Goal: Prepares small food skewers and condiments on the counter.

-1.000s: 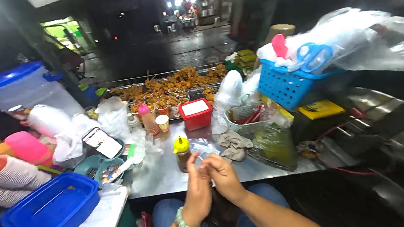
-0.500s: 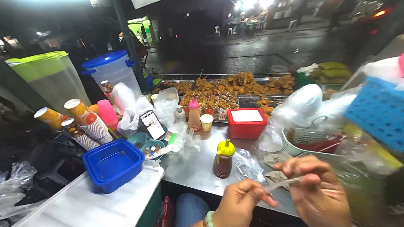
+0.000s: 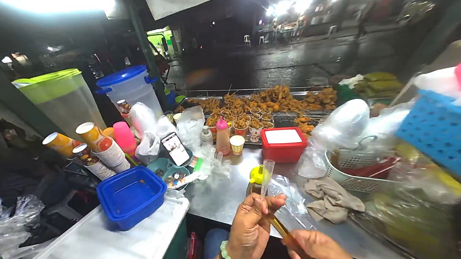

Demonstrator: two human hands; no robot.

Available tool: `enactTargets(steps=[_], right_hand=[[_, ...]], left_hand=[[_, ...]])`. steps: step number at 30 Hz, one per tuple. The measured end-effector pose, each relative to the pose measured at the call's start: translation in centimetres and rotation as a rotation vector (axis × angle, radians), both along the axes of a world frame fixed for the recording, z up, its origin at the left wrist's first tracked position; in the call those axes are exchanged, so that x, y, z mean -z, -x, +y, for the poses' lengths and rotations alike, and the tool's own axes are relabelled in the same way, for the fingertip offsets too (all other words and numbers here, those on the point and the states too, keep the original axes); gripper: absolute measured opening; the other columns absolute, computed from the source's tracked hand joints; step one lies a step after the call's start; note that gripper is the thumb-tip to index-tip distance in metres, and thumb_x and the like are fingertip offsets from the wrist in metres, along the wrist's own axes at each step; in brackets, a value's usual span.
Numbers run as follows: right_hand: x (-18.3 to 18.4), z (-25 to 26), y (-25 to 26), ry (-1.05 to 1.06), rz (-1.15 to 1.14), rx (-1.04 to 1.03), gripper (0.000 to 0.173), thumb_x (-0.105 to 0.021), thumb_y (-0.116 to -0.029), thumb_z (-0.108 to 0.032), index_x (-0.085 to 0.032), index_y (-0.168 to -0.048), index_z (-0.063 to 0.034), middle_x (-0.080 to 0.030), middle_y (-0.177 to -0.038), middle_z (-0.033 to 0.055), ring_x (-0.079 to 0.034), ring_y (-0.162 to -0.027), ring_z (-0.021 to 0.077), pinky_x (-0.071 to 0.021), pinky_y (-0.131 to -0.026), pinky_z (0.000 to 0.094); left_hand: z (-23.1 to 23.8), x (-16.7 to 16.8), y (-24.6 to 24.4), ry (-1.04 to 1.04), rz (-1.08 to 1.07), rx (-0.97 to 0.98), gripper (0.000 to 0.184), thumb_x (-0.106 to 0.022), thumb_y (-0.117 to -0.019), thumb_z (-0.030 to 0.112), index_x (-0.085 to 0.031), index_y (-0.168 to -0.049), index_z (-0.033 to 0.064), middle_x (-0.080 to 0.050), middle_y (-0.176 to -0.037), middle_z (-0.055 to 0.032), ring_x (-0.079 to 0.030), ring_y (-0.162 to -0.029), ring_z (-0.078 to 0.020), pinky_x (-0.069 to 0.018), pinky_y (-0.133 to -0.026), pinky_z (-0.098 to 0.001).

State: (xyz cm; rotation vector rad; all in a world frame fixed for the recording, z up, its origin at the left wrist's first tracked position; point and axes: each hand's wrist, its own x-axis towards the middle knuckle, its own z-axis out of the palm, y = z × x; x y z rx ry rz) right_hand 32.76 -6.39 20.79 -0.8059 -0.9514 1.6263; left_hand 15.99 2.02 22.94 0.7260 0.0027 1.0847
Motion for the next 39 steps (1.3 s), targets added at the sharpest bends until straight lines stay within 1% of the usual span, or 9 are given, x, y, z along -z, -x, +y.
enactTargets(steps=[5, 7, 9, 13, 15, 19, 25, 32, 39], right_hand=[[2.1, -0.4, 1.7, -0.393, -0.552, 0.359, 0.035, -0.074, -0.0923, -0.017, -0.061, -0.114, 0.0066, -0.065, -0.101, 0.005, -0.064, -0.079, 0.0017, -0.0566, -0.067, 0.0174], [2.0, -0.7, 1.8, -0.327, -0.442, 0.299, 0.009, -0.065, -0.095, -0.006, -0.07, -0.102, -0.004, -0.069, -0.088, -0.0048, -0.062, -0.07, -0.0032, -0.0533, -0.063, 0.015], [2.0, -0.9, 1.2, -0.128, -0.135, -0.038, 0.031, -0.049, -0.1074, -0.027, -0.079, -0.103, -0.0163, -0.073, -0.078, -0.0104, -0.063, -0.061, -0.0033, -0.0526, -0.055, 0.0158], [3.5, 0.3, 0.1, -0.468, -0.544, 0.081, 0.06, -0.049, -0.1064, -0.044, -0.056, -0.139, 0.0064, -0.071, -0.117, 0.0086, -0.067, -0.104, 0.0098, -0.0564, -0.093, 0.0319], [2.8, 1.0, -0.7, -0.532, -0.541, 0.24, 0.061, -0.056, -0.1012, -0.051, -0.055, -0.144, -0.0071, -0.069, -0.107, -0.0081, -0.062, -0.092, -0.002, -0.0537, -0.084, 0.0206], [0.9, 0.4, -3.3, -0.525, -0.723, 0.355, 0.019, -0.06, -0.0956, -0.004, -0.078, -0.101, 0.0006, -0.072, -0.089, -0.0001, -0.064, -0.081, -0.0017, -0.0543, -0.079, 0.0164], [1.8, -0.2, -3.3, -0.7, -0.957, 0.668, 0.017, -0.07, -0.0924, -0.007, -0.076, -0.094, 0.0088, -0.076, -0.09, 0.0142, -0.069, -0.089, 0.0002, -0.0529, -0.088, 0.0133], [1.9, 0.1, 0.2, -0.817, -0.426, 0.615, 0.016, -0.066, -0.1006, -0.014, -0.075, -0.11, -0.0248, -0.073, -0.105, -0.0169, -0.067, -0.099, -0.0046, -0.0559, -0.089, 0.0161], [0.3, 1.8, -2.3, -0.616, -0.092, 0.391, 0.013, -0.07, -0.096, -0.022, -0.079, -0.103, -0.0284, -0.075, -0.1, -0.0125, -0.07, -0.09, -0.001, -0.0583, -0.079, 0.017]], left_hand=[[0.4, 0.6, 0.6, -0.038, 0.043, -0.066, 0.017, -0.061, -0.1014, 0.016, -0.074, -0.09, 0.0114, -0.078, -0.101, -0.0116, -0.073, -0.109, -0.0208, -0.052, -0.104, -0.0324], [0.4, 0.5, 0.9, -0.027, 0.041, -0.046, 0.018, -0.061, -0.1013, 0.016, -0.074, -0.09, 0.0116, -0.077, -0.101, -0.0115, -0.072, -0.11, -0.0213, -0.0516, -0.105, -0.033], [0.3, 0.5, 1.1, 0.021, -0.005, 0.023, 0.017, -0.062, -0.1005, 0.014, -0.075, -0.089, 0.0112, -0.077, -0.099, -0.0111, -0.072, -0.108, -0.0219, -0.0513, -0.105, -0.0341], [-0.3, 1.4, 0.9, -0.086, 0.254, 0.048, 0.025, -0.052, -0.1033, 0.015, -0.069, -0.085, 0.0155, -0.077, -0.089, -0.0014, -0.074, -0.092, -0.0121, -0.0573, -0.09, -0.0293], [-0.7, 2.6, 0.5, -0.343, 0.56, 0.003, 0.025, -0.046, -0.1046, 0.012, -0.065, -0.089, 0.0065, -0.071, -0.087, 0.0031, -0.066, -0.084, -0.0023, -0.0534, -0.081, -0.0227], [-1.3, 3.8, -0.4, -0.817, 0.972, -0.18, 0.023, -0.06, -0.0982, 0.008, -0.076, -0.096, -0.0081, -0.066, -0.099, -0.0216, -0.059, -0.103, -0.0304, -0.0437, -0.096, -0.0433], [0.0, 1.9, -1.6, -0.881, 1.317, -0.185, 0.026, -0.057, -0.1013, 0.012, -0.076, -0.099, -0.0063, -0.074, -0.091, -0.0213, -0.073, -0.088, -0.0312, -0.0549, -0.084, -0.0488], [1.0, -2.9, -3.7, -0.392, 0.683, -0.097, 0.012, -0.065, -0.093, -0.004, -0.074, -0.099, -0.0052, -0.075, -0.089, -0.0048, -0.066, -0.076, -0.0026, -0.0541, -0.071, -0.0211], [2.4, -5.0, -1.0, -0.688, 0.612, 0.258, 0.01, -0.061, -0.0914, -0.01, -0.071, -0.094, -0.0073, -0.071, -0.085, -0.0033, -0.066, -0.077, -0.0039, -0.056, -0.076, -0.0228]])
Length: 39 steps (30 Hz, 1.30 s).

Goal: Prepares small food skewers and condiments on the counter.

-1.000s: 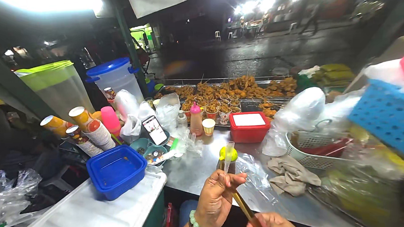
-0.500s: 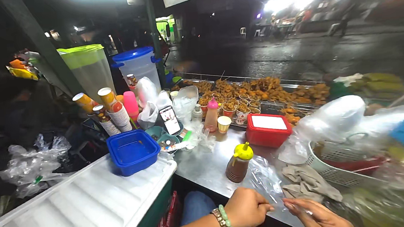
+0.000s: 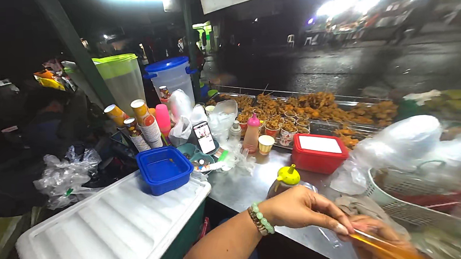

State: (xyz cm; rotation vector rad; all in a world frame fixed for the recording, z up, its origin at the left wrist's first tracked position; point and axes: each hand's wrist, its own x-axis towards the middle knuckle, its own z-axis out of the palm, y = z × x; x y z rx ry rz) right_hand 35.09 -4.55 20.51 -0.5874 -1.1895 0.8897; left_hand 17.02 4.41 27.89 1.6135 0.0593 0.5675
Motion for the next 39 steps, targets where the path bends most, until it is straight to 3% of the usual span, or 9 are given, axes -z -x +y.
enactTargets(steps=[3, 5, 9, 14, 19, 25, 31, 35, 39], right_hand=[[0.0, 0.4, -0.2, -0.06, -0.231, 0.126, 0.011, -0.072, -0.0963, -0.025, -0.079, -0.102, -0.0303, -0.074, -0.098, -0.0173, -0.069, -0.092, -0.0027, -0.0579, -0.083, 0.0161], [0.3, 0.5, 0.0, -0.062, -0.338, 0.173, 0.009, -0.073, -0.0945, -0.023, -0.079, -0.097, -0.028, -0.074, -0.095, -0.0166, -0.068, -0.09, -0.0023, -0.0574, -0.083, 0.0162], [0.9, 0.6, 0.0, -0.047, -0.528, 0.162, 0.004, -0.074, -0.0903, -0.016, -0.077, -0.088, -0.0178, -0.074, -0.089, -0.0102, -0.068, -0.087, -0.0007, -0.0579, -0.083, 0.0179], [1.5, 1.6, 0.6, -0.158, -0.741, 0.286, 0.016, -0.072, -0.0894, -0.025, -0.074, -0.08, -0.0123, -0.071, -0.081, -0.0054, -0.065, -0.084, -0.002, -0.0518, -0.08, 0.0113], [3.0, 1.9, 1.8, -0.425, -1.028, 0.572, 0.019, -0.059, -0.0943, -0.015, -0.069, -0.079, -0.0116, -0.064, -0.074, 0.0021, -0.061, -0.078, 0.0148, -0.0506, -0.075, 0.0217], [5.9, 1.1, 0.8, -0.495, -1.167, 0.669, 0.018, -0.057, -0.0951, -0.009, -0.07, -0.083, -0.0125, -0.064, -0.077, 0.0026, -0.062, -0.078, 0.0175, -0.0533, -0.076, 0.0255], [6.5, 0.7, 0.0, -0.341, -1.243, 0.786, 0.019, -0.057, -0.0945, -0.012, -0.072, -0.083, -0.0088, -0.068, -0.077, 0.0054, -0.067, -0.076, 0.0197, -0.0571, -0.074, 0.0256], [6.5, 0.2, 1.0, -0.171, -1.263, 0.823, 0.02, -0.06, -0.0921, -0.016, -0.075, -0.087, -0.0031, -0.071, -0.081, 0.0115, -0.072, -0.08, 0.0266, -0.0606, -0.074, 0.0321], [7.3, 0.2, 2.1, -0.097, -1.249, 0.942, 0.02, -0.059, -0.0865, -0.016, -0.071, -0.078, -0.0023, -0.068, -0.074, 0.0117, -0.071, -0.074, 0.0271, -0.059, -0.069, 0.0325]], left_hand=[[-0.2, 0.6, 0.6, 0.119, 0.216, -0.089, 0.011, -0.061, -0.0953, -0.003, -0.071, -0.095, -0.0016, -0.07, -0.078, 0.002, -0.058, -0.064, 0.0011, -0.0464, -0.06, -0.0171], [-0.3, 1.7, 0.8, 0.278, 0.318, -0.137, 0.014, -0.058, -0.0974, 0.001, -0.07, -0.092, 0.003, -0.069, -0.074, 0.0042, -0.057, -0.059, 0.0015, -0.0471, -0.056, -0.0163], [-0.1, 4.1, 1.9, 0.385, 0.419, -0.107, 0.016, -0.057, -0.0974, 0.002, -0.07, -0.088, 0.0067, -0.069, -0.072, 0.0057, -0.057, -0.057, 0.0013, -0.0476, -0.055, -0.0163], [-0.5, 4.7, 1.8, 0.471, 0.528, -0.207, 0.015, -0.054, -0.0984, -0.002, -0.064, -0.09, 0.0067, -0.068, -0.07, 0.0045, -0.057, -0.054, 0.0001, -0.0471, -0.052, -0.0164], [-2.1, 6.3, 0.3, 0.693, 0.471, -0.465, 0.01, -0.057, -0.0991, -0.001, -0.066, -0.103, 0.0006, -0.071, -0.077, -0.0024, -0.064, -0.059, -0.0058, -0.0502, -0.051, -0.0191], [-3.7, 9.3, -1.2, 1.054, 0.349, -0.591, 0.013, -0.061, -0.1013, 0.011, -0.065, -0.113, 0.007, -0.069, -0.085, -0.0026, -0.067, -0.071, -0.0117, -0.0556, -0.063, -0.0262], [-4.9, 9.8, -2.8, 1.152, 0.26, -0.641, 0.02, -0.061, -0.1029, 0.016, -0.062, -0.121, 0.0076, -0.071, -0.099, -0.0065, -0.069, -0.082, -0.0163, -0.0572, -0.071, -0.0306], [-5.3, 9.9, -3.4, 1.123, 0.252, -0.675, 0.028, -0.06, -0.1031, 0.015, -0.059, -0.13, 0.006, -0.068, -0.107, -0.0081, -0.067, -0.087, -0.0171, -0.0558, -0.078, -0.0336], [-5.4, 10.2, -3.8, 1.148, 0.223, -0.707, 0.019, -0.061, -0.1014, 0.009, -0.062, -0.12, 0.0038, -0.068, -0.089, -0.0054, -0.066, -0.074, -0.0124, -0.0562, -0.07, -0.0272]])
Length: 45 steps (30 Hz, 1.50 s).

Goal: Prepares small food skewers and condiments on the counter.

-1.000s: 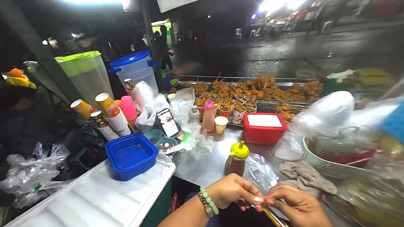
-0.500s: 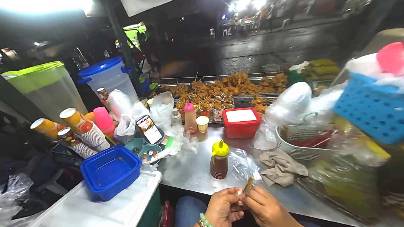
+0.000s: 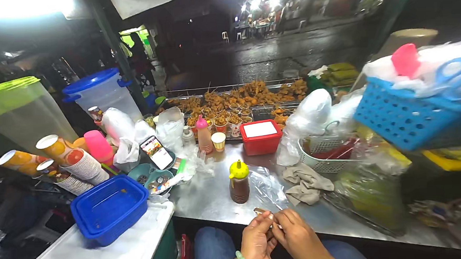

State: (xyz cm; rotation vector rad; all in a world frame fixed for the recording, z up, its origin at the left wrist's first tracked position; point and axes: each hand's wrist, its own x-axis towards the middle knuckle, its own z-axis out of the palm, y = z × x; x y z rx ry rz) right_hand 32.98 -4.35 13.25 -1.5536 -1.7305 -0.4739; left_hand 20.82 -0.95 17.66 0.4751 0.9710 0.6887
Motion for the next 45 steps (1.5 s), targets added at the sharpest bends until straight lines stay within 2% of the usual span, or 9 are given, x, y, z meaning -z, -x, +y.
enactTargets(steps=[6, 11, 14, 17, 23, 29, 32, 38, 45], right_hand=[[0.7, -1.0, 0.9, 0.066, 0.238, 0.005, 0.024, -0.055, -0.0891, -0.019, -0.068, -0.076, -0.0026, -0.066, -0.075, 0.0112, -0.068, -0.076, 0.0251, -0.0571, -0.072, 0.0315], [0.0, -1.8, -0.1, 0.231, 0.48, 0.022, 0.017, -0.058, -0.0846, -0.01, -0.066, -0.079, 0.0035, -0.064, -0.075, 0.0147, -0.066, -0.071, 0.0262, -0.0554, -0.066, 0.0385], [0.1, -1.8, -1.1, 0.247, 0.608, 0.036, 0.016, -0.064, -0.0808, -0.014, -0.069, -0.085, 0.0012, -0.065, -0.078, 0.0106, -0.061, -0.064, 0.0139, -0.0509, -0.058, 0.0276], [-0.4, -1.6, -1.1, 0.283, 0.721, -0.018, 0.021, -0.065, -0.0822, -0.006, -0.071, -0.1, 0.0029, -0.067, -0.094, 0.0136, -0.059, -0.062, 0.0101, -0.051, -0.057, 0.0236], [-0.7, -0.8, -0.2, 0.205, 0.605, -0.107, 0.018, -0.055, -0.083, 0.005, -0.073, -0.083, 0.0006, -0.074, -0.092, 0.0125, -0.073, -0.085, 0.0187, -0.0593, -0.075, 0.0302], [0.2, -1.7, -2.4, 0.157, 0.595, -0.4, 0.018, -0.061, -0.0943, -0.013, -0.076, -0.097, -0.002, -0.074, -0.105, 0.0086, -0.07, -0.096, 0.0045, -0.0566, -0.084, 0.0155], [0.5, -1.9, -2.7, 0.094, 0.532, -0.413, 0.018, -0.061, -0.0966, -0.012, -0.076, -0.096, -0.0039, -0.075, -0.106, 0.0075, -0.069, -0.104, 0.0051, -0.0524, -0.095, 0.0146], [1.2, -2.1, -2.0, 0.067, 0.605, -0.426, 0.016, -0.061, -0.096, -0.009, -0.075, -0.092, -0.0023, -0.075, -0.103, 0.0059, -0.069, -0.101, 0.0027, -0.0528, -0.093, 0.0135], [0.4, -2.0, -1.2, 0.106, 0.62, -0.434, 0.016, -0.061, -0.0939, -0.009, -0.076, -0.091, -0.0019, -0.075, -0.1, 0.0064, -0.069, -0.099, 0.0032, -0.0529, -0.091, 0.0135]], left_hand=[[0.0, 0.9, -0.2, -0.028, -0.012, -0.071, 0.016, -0.062, -0.0942, -0.009, -0.057, -0.106, 0.0007, -0.066, -0.081, -0.0064, -0.064, -0.069, -0.0123, -0.0554, -0.068, -0.0258], [0.2, 1.3, 0.8, -0.112, -0.038, 0.148, 0.018, -0.053, -0.0981, -0.01, -0.051, -0.1, 0.0078, -0.065, -0.076, -0.0018, -0.062, -0.063, -0.0085, -0.0528, -0.062, -0.0221], [0.4, 1.7, 1.4, -0.123, -0.168, 0.298, 0.025, -0.047, -0.0974, -0.012, -0.049, -0.093, 0.013, -0.064, -0.075, 0.0009, -0.061, -0.062, -0.0077, -0.0528, -0.061, -0.0222], [0.5, 2.0, 1.4, -0.14, -0.261, 0.315, 0.031, -0.046, -0.0948, -0.015, -0.051, -0.086, 0.0141, -0.063, -0.076, 0.001, -0.059, -0.062, -0.0072, -0.0504, -0.059, -0.021], [0.5, 1.0, 1.2, -0.142, -0.237, 0.217, 0.032, -0.046, -0.0948, -0.015, -0.051, -0.081, 0.0134, -0.064, -0.072, 0.0001, -0.06, -0.06, -0.0072, -0.0504, -0.058, -0.0202], [0.7, 0.1, 1.8, -0.047, -0.226, 0.195, 0.027, -0.047, -0.0975, -0.012, -0.05, -0.087, 0.0121, -0.065, -0.073, -0.0015, -0.06, -0.058, -0.0073, -0.05, -0.056, -0.0194], [0.1, -0.2, 2.0, -0.126, -0.296, 0.221, 0.029, -0.047, -0.0955, -0.013, -0.051, -0.084, 0.0136, -0.064, -0.071, -0.0004, -0.06, -0.059, -0.007, -0.0503, -0.057, -0.0195], [-0.9, -0.2, 2.1, -0.321, -0.446, 0.178, 0.03, -0.06, -0.0889, -0.012, -0.061, -0.076, 0.0147, -0.069, -0.076, -0.0032, -0.065, -0.067, -0.0074, -0.0524, -0.062, -0.0197], [-0.5, -0.5, 2.4, -0.394, -0.455, 0.206, 0.023, -0.064, -0.089, -0.008, -0.062, -0.085, 0.0141, -0.068, -0.078, -0.0026, -0.065, -0.068, -0.0067, -0.0537, -0.066, -0.0192]])
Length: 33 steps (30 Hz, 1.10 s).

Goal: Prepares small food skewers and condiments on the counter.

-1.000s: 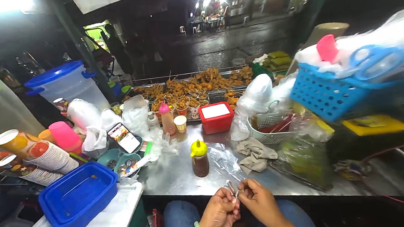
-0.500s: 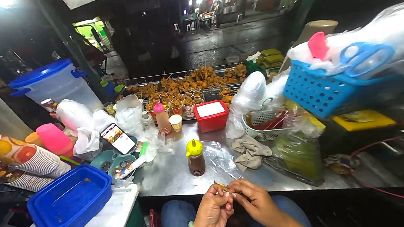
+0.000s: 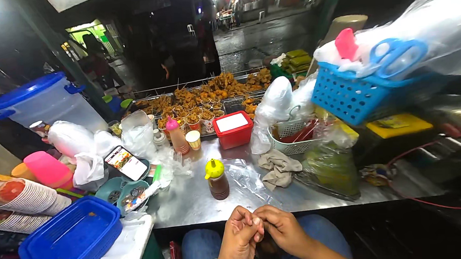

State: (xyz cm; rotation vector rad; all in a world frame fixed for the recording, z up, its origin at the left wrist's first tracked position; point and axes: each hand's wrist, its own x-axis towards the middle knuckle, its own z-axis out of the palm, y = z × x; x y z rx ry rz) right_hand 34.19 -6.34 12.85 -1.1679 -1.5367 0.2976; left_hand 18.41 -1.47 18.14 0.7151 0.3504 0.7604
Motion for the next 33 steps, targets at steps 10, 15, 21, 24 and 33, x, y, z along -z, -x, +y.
enactTargets(steps=[10, 15, 21, 24, 33], right_hand=[[-3.9, -0.8, 0.2, 0.262, 0.252, -0.089, 0.013, -0.063, -0.0928, -0.003, -0.074, -0.091, 0.0034, -0.073, -0.098, 0.0085, -0.069, -0.082, 0.0019, -0.0583, -0.076, 0.0168], [-4.2, -0.7, 0.9, 0.294, 0.184, -0.085, 0.013, -0.063, -0.0918, -0.002, -0.074, -0.089, 0.0053, -0.073, -0.097, 0.0139, -0.069, -0.087, 0.0094, -0.0561, -0.079, 0.0201], [-4.1, -1.1, 0.9, 0.397, 0.211, -0.095, 0.015, -0.061, -0.0954, -0.002, -0.074, -0.094, 0.006, -0.071, -0.099, 0.0154, -0.068, -0.081, 0.0103, -0.0577, -0.075, 0.021], [-4.2, -1.0, 1.0, 0.373, 0.215, -0.097, 0.015, -0.061, -0.094, -0.001, -0.074, -0.093, 0.0056, -0.071, -0.098, 0.0145, -0.068, -0.082, 0.009, -0.0562, -0.075, 0.0198], [-4.2, -0.7, 1.6, 0.242, 0.169, -0.139, 0.015, -0.063, -0.0953, -0.003, -0.073, -0.093, 0.0074, -0.071, -0.097, 0.0179, -0.069, -0.086, 0.0149, -0.0567, -0.078, 0.0231]], left_hand=[[3.0, 0.2, 1.6, -0.996, 0.378, -0.098, 0.058, -0.074, -0.0927, 0.028, -0.057, -0.136, -0.0055, -0.062, -0.084, 0.0057, -0.055, -0.072, 0.0043, -0.0488, -0.067, -0.013], [2.2, 0.8, 1.5, -0.953, 0.405, -0.137, 0.021, -0.056, -0.1041, 0.018, -0.071, -0.095, 0.006, -0.066, -0.079, 0.0068, -0.059, -0.069, 0.0061, -0.0505, -0.066, -0.0112], [3.1, 0.0, 2.6, -0.904, 0.367, -0.067, 0.021, -0.061, -0.1025, 0.028, -0.067, -0.115, 0.0121, -0.067, -0.096, 0.0073, -0.061, -0.079, 0.0038, -0.0523, -0.071, -0.0136], [3.4, 1.3, 2.6, -1.106, 0.456, -0.098, 0.037, -0.072, -0.0941, 0.028, -0.069, -0.121, 0.0032, -0.064, -0.107, -0.0007, -0.058, -0.083, 0.0044, -0.0507, -0.072, -0.0111], [2.4, 1.5, 2.1, -0.84, 0.331, -0.164, 0.015, -0.063, -0.1016, 0.028, -0.077, -0.1, 0.0222, -0.071, -0.092, 0.0101, -0.061, -0.067, 0.0036, -0.0534, -0.061, -0.0126]])
